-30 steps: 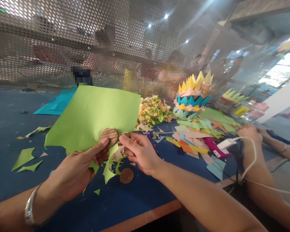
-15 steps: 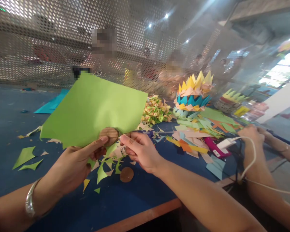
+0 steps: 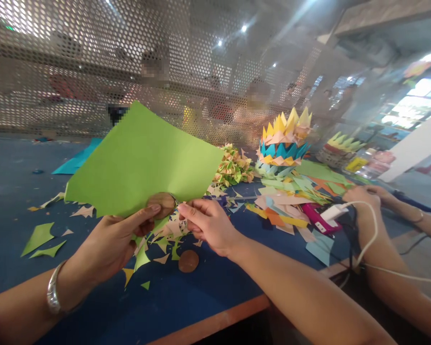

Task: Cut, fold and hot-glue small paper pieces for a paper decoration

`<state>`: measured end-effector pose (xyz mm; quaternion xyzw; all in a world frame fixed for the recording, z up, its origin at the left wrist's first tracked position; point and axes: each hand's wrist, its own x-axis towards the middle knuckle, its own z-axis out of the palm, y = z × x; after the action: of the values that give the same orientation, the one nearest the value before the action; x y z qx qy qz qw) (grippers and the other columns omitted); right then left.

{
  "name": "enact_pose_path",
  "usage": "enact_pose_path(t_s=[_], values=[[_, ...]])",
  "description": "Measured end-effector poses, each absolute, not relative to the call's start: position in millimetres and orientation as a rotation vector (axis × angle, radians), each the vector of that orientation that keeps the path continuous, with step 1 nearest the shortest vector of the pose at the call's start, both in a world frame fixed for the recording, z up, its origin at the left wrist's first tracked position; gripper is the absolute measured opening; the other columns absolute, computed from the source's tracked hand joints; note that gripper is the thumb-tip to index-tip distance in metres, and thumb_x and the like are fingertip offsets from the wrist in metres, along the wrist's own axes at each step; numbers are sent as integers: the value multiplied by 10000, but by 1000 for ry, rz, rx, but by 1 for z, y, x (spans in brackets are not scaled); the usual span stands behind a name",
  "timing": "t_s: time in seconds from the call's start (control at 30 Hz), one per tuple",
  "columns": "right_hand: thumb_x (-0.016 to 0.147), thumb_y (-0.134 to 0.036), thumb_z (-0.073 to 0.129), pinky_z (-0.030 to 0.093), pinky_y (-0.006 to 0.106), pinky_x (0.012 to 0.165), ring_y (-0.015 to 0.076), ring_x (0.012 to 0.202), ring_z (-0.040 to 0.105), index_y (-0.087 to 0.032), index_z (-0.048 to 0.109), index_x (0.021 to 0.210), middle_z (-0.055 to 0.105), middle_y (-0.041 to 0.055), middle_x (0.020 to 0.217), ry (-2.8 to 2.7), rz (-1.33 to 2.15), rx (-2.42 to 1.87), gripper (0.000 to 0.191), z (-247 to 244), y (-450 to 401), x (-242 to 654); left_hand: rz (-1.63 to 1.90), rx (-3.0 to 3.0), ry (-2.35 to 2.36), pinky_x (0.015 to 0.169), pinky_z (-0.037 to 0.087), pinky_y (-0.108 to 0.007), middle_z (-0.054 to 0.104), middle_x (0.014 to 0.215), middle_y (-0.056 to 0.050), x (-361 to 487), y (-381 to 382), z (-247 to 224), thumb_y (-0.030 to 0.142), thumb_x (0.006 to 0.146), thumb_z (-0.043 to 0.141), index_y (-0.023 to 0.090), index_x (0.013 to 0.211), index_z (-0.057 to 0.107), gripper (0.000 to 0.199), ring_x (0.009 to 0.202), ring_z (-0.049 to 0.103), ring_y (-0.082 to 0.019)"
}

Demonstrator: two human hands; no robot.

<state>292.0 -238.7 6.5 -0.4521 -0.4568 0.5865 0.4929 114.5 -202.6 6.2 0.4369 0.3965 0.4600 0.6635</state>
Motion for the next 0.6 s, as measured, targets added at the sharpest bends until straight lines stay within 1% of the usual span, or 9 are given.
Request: enact_pose_path(t_s=[0.07,0.2,0.3,0.37,0.5,0.6], values=[[774,-527,766,124,207,368,34,397,221,-175,598,706,352,-105,469,-1119,1430,-1113,397,6,-238,293,1066,922,905,477,418,-175,652,636,3,115,-199,6,250,604,862,164,659,754,148,552,493,-84],[784,-525,752,115,209,376,30,395,208,-168,598,718,338,-113,461,-1130,1429,-1142,395,5,-238,293,1005,912,926,541,461,-182,721,722,-20,113,-195,5,253,583,876,161,681,781,165,613,558,-98],[796,-520,740,111,212,378,31,397,201,-166,599,724,328,-116,460,-1137,1424,-1150,387,5,-239,293,974,935,871,684,524,-214,774,877,-49,111,-194,9,264,590,865,175,764,801,206,798,660,-159],[804,-513,731,111,213,380,32,397,196,-166,598,726,320,-117,461,-1145,1428,-1152,380,6,-239,293,939,970,885,736,536,-244,784,916,-73,110,-193,11,278,605,847,169,760,801,195,883,680,-200],[813,-503,720,114,216,378,32,389,206,-166,600,723,335,-112,460,-1155,1432,-1163,369,5,-238,294,872,1038,970,705,539,-279,776,825,-103,108,-191,14,310,621,826,155,641,769,167,827,686,-229],[814,-496,718,112,215,372,31,379,217,-168,600,718,356,-105,457,-1154,1429,-1172,361,4,-238,295,865,1054,947,668,538,-279,766,778,-77,108,-190,15,313,587,846,172,684,769,187,779,682,-226]])
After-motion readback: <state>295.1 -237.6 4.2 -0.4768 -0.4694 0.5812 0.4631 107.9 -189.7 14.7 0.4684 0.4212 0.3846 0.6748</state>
